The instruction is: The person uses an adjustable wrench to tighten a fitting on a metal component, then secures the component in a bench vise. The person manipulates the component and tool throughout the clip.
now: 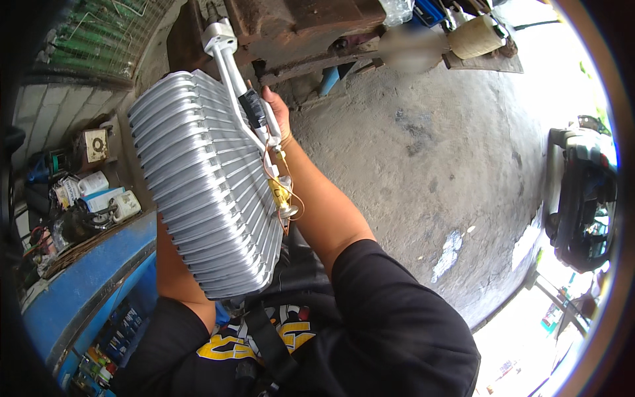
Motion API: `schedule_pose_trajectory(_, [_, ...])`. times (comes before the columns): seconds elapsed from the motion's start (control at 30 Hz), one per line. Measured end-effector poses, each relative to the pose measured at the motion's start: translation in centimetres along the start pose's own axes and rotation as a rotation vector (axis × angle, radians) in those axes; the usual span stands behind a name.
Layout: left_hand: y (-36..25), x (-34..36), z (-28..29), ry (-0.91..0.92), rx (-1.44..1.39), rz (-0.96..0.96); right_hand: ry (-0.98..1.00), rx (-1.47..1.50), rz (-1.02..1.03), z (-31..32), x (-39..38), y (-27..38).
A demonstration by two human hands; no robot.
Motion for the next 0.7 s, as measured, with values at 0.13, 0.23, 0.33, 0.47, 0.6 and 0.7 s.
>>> schedule_pose_trajectory(0.13, [-0.5, 1.4, -2.6, 0.050, -0.019, -0.029, 0.101, 0.116, -0.054, 0.2, 0.4, 0.5])
schedule_pose_trajectory(0.23, [-1.5, 4.1, -7.4, 0.175, -0.074, -0.051, -0.016, 0.113, -0.037, 0.4, -0.1, 0.4])
schedule_pose_trajectory(0.33, [-2.6, 4.3, -13.0, 0.409, -0.091, -0.068, -0.024, 0.073, 0.134, -0.3, -1.3, 0.7])
schedule_pose_trajectory(0.47, [-3.2, 3.3, -16.9, 0.382, -0.031, -0.055, -0.021, 0.016, 0.210, -1.5, -2.3, 1.3])
schedule_pose_trajectory(0.6, [-3.0, 3.2, -16.1, 0.305, 0.178, -0.080, -0.013, -0.083, 0.304, -1.9, -2.3, 1.4])
schedule_pose_trajectory(0.7, [-2.5, 3.8, -15.2, 0.500, -0.074, 0.017, 0.036, -0.021, 0.304, -1.5, -2.6, 1.0])
Point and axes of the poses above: each hand's wrist, its own x-axis towards the middle knuckle, its own z-axis out of the back of the hand, y = z × x, the point moved 3 cm from there along x, towards the middle knuckle, and after that the axes turned 11 degrees about -x, right-handed, at the moved point
